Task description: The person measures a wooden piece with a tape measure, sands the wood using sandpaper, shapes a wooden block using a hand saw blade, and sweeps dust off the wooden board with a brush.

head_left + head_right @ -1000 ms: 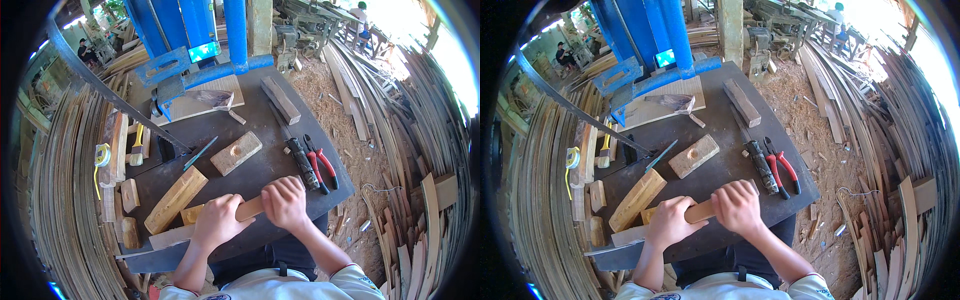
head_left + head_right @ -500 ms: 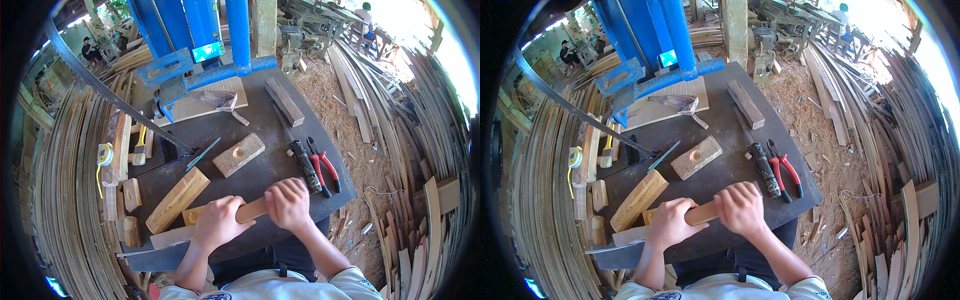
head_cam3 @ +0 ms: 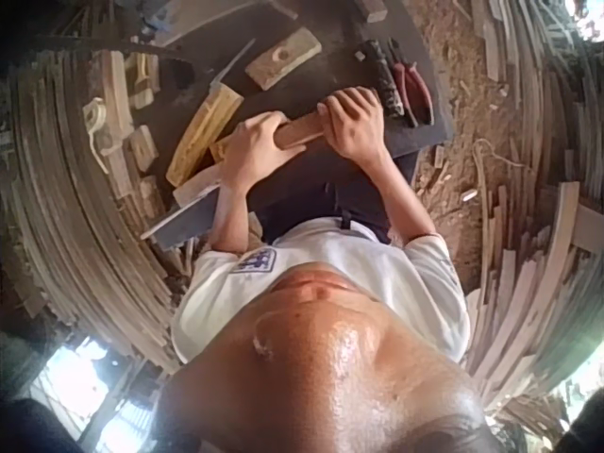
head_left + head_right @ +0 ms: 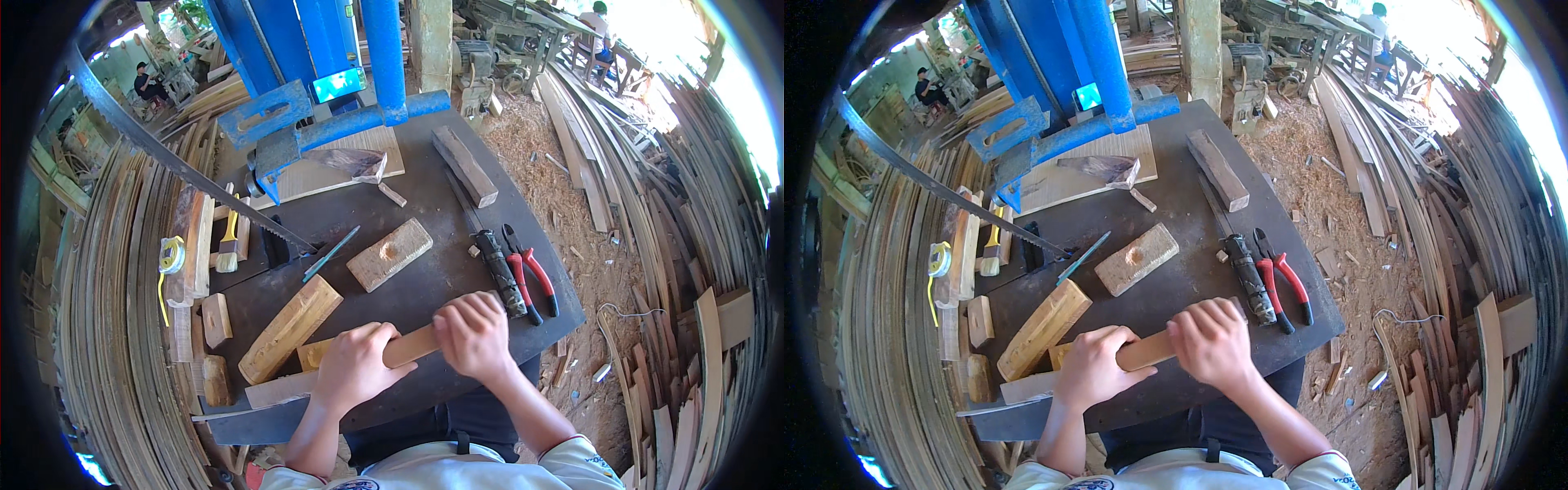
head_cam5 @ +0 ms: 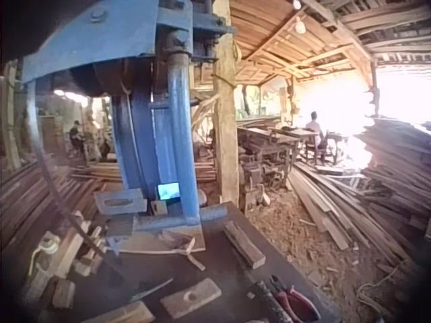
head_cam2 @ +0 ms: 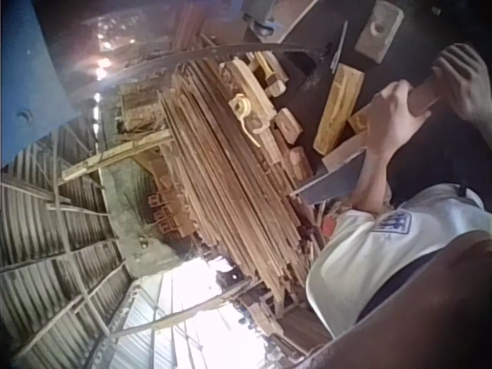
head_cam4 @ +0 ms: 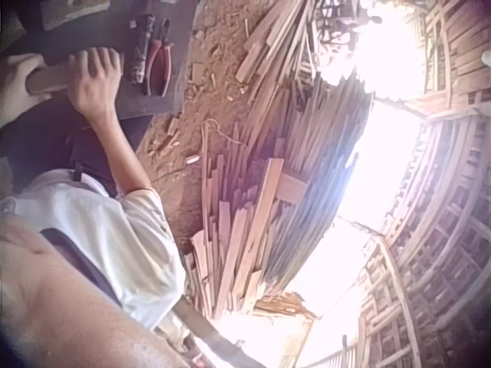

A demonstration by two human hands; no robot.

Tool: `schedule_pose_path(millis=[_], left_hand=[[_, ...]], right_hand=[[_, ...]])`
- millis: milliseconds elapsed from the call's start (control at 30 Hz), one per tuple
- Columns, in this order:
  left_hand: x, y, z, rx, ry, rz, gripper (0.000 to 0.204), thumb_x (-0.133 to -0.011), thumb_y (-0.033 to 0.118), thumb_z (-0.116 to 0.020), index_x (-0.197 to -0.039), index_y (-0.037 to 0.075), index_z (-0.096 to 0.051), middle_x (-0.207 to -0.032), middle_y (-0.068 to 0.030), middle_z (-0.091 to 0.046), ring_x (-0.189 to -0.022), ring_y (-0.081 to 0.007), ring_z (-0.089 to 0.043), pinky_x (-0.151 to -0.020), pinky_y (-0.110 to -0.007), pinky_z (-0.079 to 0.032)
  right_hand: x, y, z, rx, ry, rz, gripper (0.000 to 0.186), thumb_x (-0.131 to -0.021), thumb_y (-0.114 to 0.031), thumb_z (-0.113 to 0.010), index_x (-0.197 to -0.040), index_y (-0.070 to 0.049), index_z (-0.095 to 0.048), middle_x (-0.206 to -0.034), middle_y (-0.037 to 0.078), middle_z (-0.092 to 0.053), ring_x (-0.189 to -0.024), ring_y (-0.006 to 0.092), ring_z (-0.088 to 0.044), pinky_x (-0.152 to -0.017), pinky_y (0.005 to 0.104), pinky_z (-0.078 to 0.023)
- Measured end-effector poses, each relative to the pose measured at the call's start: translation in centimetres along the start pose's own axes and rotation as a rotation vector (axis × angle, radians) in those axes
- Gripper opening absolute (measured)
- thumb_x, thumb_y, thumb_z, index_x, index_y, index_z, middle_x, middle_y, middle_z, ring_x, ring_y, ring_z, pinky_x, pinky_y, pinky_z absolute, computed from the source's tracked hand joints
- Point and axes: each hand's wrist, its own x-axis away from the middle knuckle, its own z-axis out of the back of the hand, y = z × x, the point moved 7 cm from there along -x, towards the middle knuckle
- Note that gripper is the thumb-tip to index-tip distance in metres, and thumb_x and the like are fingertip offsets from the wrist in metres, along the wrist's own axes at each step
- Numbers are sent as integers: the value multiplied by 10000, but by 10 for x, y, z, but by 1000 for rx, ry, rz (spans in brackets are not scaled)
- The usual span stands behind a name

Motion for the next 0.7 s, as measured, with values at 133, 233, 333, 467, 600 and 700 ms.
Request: schedule_pose_path(millis=[133,233,333,467,600,700], left_hand=[[0,-1,-1,11,4,4,406,-736,302,-959,-953,53,-722,-943,-138,-763,-890,-374,-757,-797,-454,-609],[-2,2,0,-3,35,-82,385,-769,282,-937,-964,56,-694,-921,-134,-748,-860,-371,-760,-781,-462,-610],[-3,0,-1,-10,17,-50,417,-729,305,-963,-954,55,-716,-936,-138,-762,-882,-371,-758,-789,-453,-608],[-1,0,0,18,15,-13,416,-731,302,-961,-960,57,-714,-933,-139,-761,-880,-373,-756,-788,-457,-607],[1,0,0,10,-2,-9,402,-752,295,-947,-968,57,-706,-929,-139,-754,-868,-379,-757,-783,-463,-608],[-1,2,1,-4,19,-50,388,-772,288,-934,-979,58,-701,-927,-139,-749,-856,-379,-759,-779,-466,-610]], right_hand=[[0,1,-5,29,-27,-51,97,-903,-134,-723,-858,-61,-676,-869,90,-705,-829,298,-683,-828,428,-507],[2,-27,-24,-17,-51,-33,117,-900,-140,-737,-862,-55,-665,-876,88,-693,-837,295,-685,-857,433,-526],[3,-38,-26,8,1,12,158,-916,-168,-737,-856,-58,-640,-831,81,-645,-827,276,-665,-821,411,-520],[3,-6,-5,-16,6,-16,56,-900,-104,-722,-889,-59,-690,-898,81,-712,-849,288,-693,-836,431,-520],[0,6,2,17,10,-72,71,-901,-89,-710,-853,-51,-675,-864,93,-702,-827,303,-679,-815,440,-501],[-3,-19,-13,-26,35,-93,105,-902,-104,-724,-842,-50,-657,-851,93,-681,-804,298,-662,-820,431,-515]])
